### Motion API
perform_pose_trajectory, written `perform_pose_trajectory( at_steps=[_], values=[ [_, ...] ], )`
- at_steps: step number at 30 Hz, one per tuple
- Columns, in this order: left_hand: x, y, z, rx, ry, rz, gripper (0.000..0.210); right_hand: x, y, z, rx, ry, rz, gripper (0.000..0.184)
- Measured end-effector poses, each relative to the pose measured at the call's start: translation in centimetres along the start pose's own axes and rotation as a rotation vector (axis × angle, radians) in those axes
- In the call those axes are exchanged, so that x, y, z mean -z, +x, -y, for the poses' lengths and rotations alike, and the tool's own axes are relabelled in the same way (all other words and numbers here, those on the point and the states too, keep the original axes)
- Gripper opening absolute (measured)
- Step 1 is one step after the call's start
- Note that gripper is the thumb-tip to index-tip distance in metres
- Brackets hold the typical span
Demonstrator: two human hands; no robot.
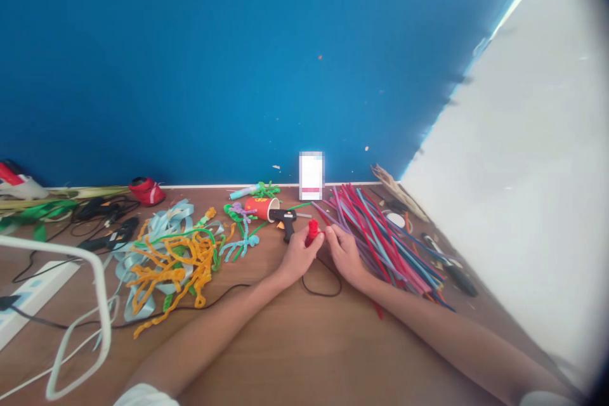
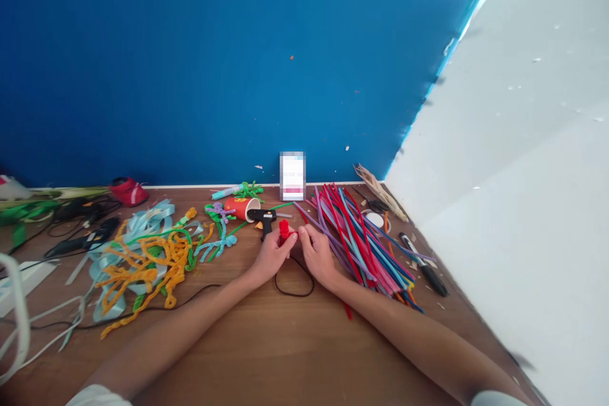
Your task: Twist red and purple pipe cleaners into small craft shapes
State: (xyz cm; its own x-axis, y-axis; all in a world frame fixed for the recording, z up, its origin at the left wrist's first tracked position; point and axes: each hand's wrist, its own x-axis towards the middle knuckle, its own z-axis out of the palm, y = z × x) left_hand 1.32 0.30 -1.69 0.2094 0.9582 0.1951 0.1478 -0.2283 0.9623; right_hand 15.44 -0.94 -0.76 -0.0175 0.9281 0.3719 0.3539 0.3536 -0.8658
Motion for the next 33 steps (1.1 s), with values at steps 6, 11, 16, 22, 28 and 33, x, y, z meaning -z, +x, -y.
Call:
perform_pose_trajectory(
  at_steps=[6,11,16,22,28,33],
  values=[
    [0.21,0.28,-0.26,0.013,-0.061,0.002,0.030,0.14,0.18,0.21,-0.015,0.151,0.070,0.034],
    [0.22,0.38,-0.17,0.028,-0.085,0.017,0.030,0.14,0.27,-0.04,-0.023,0.245,0.111,0.027],
    [0.34,0.45,-0.15,0.047,-0.120,0.028,0.031,0.17,0.21,0.12,0.008,0.204,0.076,0.023],
    [0.47,0.41,-0.22,0.077,-0.178,0.035,0.030,0.24,0.06,0.78,0.044,0.096,0.024,0.021],
    [0.41,0.47,-0.19,0.115,-0.216,0.011,0.028,0.11,-0.14,0.74,0.063,0.062,0.003,0.018],
    [0.36,0.54,-0.17,0.126,-0.232,0.000,0.030,0.06,-0.13,0.46,0.053,0.088,0.033,0.018]
  ],
)
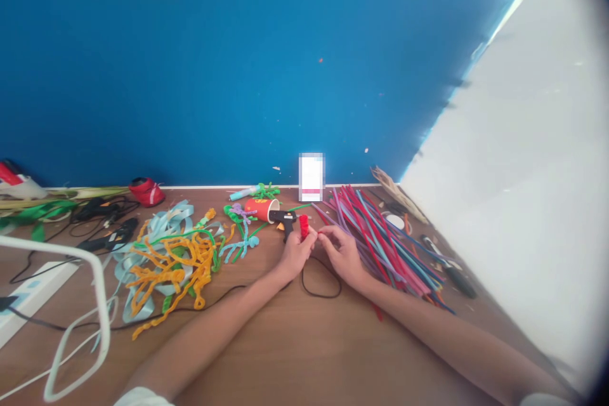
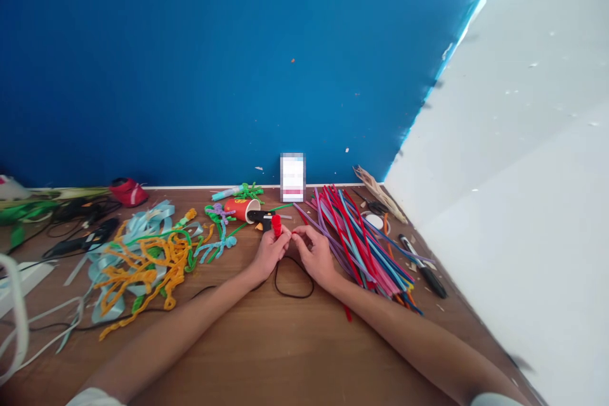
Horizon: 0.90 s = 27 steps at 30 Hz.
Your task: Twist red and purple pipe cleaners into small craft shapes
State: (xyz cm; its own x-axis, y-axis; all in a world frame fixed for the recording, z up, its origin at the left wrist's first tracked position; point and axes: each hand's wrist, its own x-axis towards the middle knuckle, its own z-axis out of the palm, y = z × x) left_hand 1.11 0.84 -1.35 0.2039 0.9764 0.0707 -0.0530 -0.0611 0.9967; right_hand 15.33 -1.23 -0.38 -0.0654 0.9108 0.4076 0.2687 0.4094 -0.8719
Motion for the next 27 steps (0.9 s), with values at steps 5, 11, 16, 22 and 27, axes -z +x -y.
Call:
perform_pose_trajectory(
  at_steps=[5,11,16,22,27],
  values=[
    [0.08,-0.02,0.07,0.001,0.012,0.021,0.030,0.13,0.01,-0.04,0.023,-0.047,-0.015,0.017],
    [0.06,0.06,0.23,0.004,0.027,0.029,0.031,0.23,-0.27,-0.14,-0.027,-0.075,-0.018,0.022],
    [-0.21,-0.01,0.32,-0.025,0.074,0.025,0.032,0.11,-0.43,-0.30,-0.035,-0.104,-0.050,0.023],
    [-0.47,-0.24,0.31,-0.051,0.118,0.053,0.031,0.07,-0.17,-0.52,-0.091,-0.077,-0.082,0.025],
    [-0.45,-0.43,-0.02,-0.064,0.147,0.024,0.029,0.08,0.01,-0.68,-0.114,-0.066,-0.073,0.025]
  ],
)
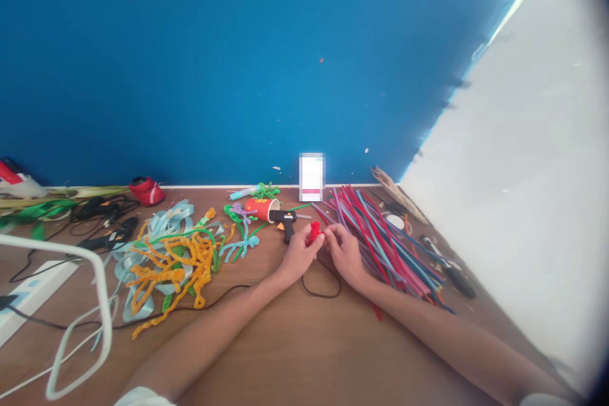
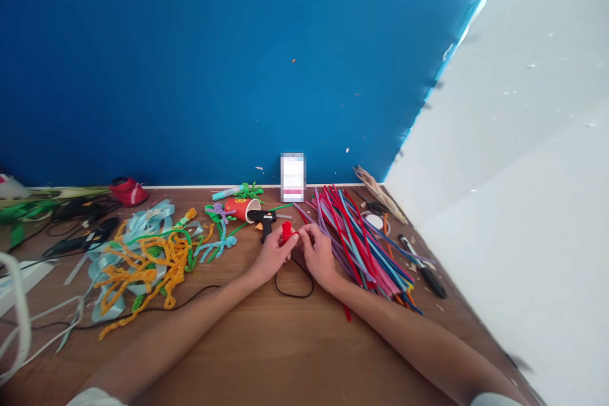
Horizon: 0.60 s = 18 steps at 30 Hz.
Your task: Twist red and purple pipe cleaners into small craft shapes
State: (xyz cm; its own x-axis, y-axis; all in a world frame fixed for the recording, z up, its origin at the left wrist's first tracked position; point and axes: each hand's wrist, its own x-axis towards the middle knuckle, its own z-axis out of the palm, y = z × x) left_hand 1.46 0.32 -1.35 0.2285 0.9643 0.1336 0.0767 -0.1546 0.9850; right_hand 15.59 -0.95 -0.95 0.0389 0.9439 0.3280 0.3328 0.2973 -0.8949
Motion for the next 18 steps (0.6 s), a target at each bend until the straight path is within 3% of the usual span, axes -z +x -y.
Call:
perform_pose_trajectory(
  at_steps=[14,18],
  values=[
    [0.34,0.31,0.39,0.016,-0.016,-0.077,0.032,-0.09,-0.06,0.32,0.066,0.175,0.094,0.017],
    [0.42,0.33,0.41,0.025,-0.026,-0.081,0.033,-0.14,-0.10,0.35,0.080,0.129,0.077,0.015]
  ],
)
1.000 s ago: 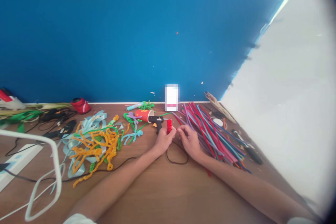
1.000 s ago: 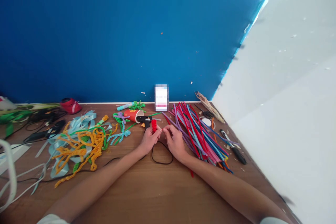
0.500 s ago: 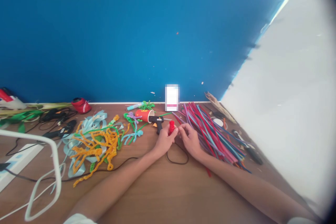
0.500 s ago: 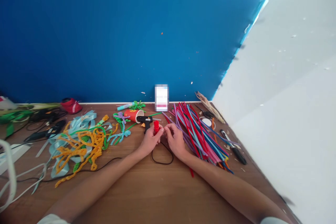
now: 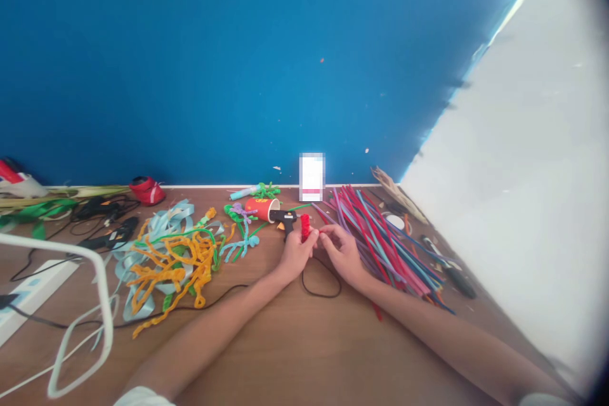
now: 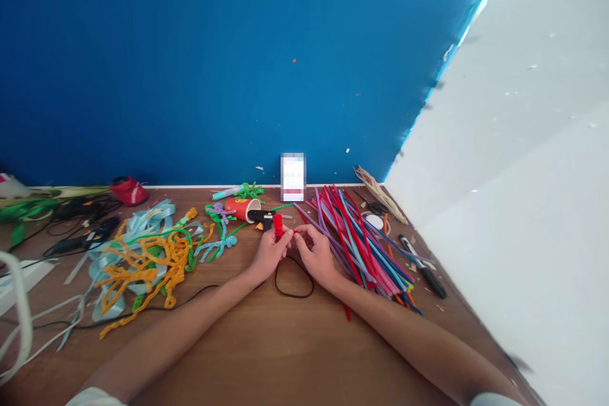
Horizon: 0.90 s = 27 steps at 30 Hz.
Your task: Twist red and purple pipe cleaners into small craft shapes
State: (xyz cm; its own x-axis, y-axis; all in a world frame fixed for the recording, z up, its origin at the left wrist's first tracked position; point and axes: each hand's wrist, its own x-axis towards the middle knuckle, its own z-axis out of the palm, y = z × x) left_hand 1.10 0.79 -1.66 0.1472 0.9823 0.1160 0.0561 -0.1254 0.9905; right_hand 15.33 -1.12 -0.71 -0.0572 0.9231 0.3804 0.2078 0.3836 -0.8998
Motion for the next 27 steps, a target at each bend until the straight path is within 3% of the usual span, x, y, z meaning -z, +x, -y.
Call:
perform_pose_trajectory(
  at_steps=[12,27],
  values=[
    [0.1,0.0,-0.1,0.137,-0.168,0.074,0.033,0.6,-0.8,-0.6,0.218,-0.407,0.058,0.018],
    [-0.1,0.1,-0.3,0.050,-0.220,0.261,0.040,0.6,0.3,-0.6,-0.009,-0.192,-0.082,0.021]
  ],
)
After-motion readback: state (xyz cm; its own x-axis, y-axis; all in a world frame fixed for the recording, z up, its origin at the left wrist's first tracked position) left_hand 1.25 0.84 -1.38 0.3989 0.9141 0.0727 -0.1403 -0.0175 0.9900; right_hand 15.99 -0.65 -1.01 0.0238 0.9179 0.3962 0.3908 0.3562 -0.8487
